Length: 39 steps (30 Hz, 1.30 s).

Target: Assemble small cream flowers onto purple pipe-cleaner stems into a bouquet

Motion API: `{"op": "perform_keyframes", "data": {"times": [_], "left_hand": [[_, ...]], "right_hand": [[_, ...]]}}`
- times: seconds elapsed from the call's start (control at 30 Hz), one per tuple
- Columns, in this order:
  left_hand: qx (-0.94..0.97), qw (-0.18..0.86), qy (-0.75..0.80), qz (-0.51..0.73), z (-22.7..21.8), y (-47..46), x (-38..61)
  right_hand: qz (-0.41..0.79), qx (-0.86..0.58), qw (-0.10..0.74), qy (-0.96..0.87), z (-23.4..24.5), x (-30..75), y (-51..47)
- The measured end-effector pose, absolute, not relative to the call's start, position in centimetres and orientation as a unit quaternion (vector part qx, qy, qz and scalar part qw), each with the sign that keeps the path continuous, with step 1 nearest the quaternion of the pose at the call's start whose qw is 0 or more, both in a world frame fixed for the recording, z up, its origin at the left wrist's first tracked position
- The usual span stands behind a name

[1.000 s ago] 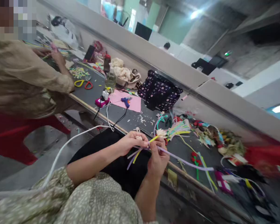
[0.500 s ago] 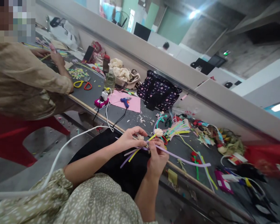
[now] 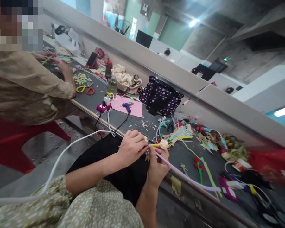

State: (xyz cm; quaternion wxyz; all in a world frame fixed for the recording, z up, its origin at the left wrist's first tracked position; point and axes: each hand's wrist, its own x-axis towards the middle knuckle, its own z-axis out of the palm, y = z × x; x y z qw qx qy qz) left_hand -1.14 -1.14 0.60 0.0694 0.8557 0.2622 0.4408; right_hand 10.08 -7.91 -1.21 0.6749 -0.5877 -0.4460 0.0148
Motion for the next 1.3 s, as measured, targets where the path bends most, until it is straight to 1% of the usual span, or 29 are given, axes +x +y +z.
{"op": "perform_keyframes", "data": {"times": [0.1, 0.17, 0.27, 0.5, 0.63, 0.73, 0.93, 1.03, 1.13, 1.23, 1.3], "left_hand": [[0.855, 0.107, 0.251, 0.442, 0.6, -1.0, -1.3], [0.850, 0.148, 0.239, 0.445, 0.7, -0.9, -1.3], [0.832, 0.224, 0.221, 0.457, 0.9, -0.7, -1.2], [0.764, 0.408, 0.162, 0.473, 0.7, 0.0, -0.8], [0.744, 0.477, 0.123, 0.451, 0.6, 0.3, -0.8], [0.722, 0.532, 0.111, 0.428, 0.6, 0.5, -0.9], [0.671, 0.640, 0.085, 0.364, 0.6, 0.6, -1.4], [0.624, 0.707, 0.088, 0.320, 0.3, 0.7, -1.3], [0.562, 0.769, 0.110, 0.285, -0.2, 0.7, -1.0], [0.549, 0.769, 0.141, 0.296, -0.4, 0.5, -0.7], [0.581, 0.729, 0.166, 0.321, -0.1, 0.4, -0.7]], "right_hand": [[0.040, -0.579, 0.678, -0.451, -1.3, 9.9, -8.0], [0.065, -0.569, 0.693, -0.438, -1.3, 10.0, -8.0], [0.114, -0.558, 0.715, -0.406, -1.4, 10.1, -8.0], [0.206, -0.545, 0.732, -0.353, -1.2, 10.7, -8.3], [0.258, -0.539, 0.731, -0.328, -1.5, 11.5, -8.4], [0.290, -0.528, 0.721, -0.342, -1.6, 12.3, -8.4], [0.335, -0.471, 0.727, -0.370, -1.4, 12.8, -8.2], [0.328, -0.476, 0.719, -0.386, -1.3, 12.5, -8.1], [0.284, -0.502, 0.715, -0.394, -1.1, 12.0, -8.1], [0.223, -0.528, 0.718, -0.395, -1.0, 11.6, -8.0], [0.191, -0.543, 0.716, -0.394, -0.9, 11.3, -8.0]]}}
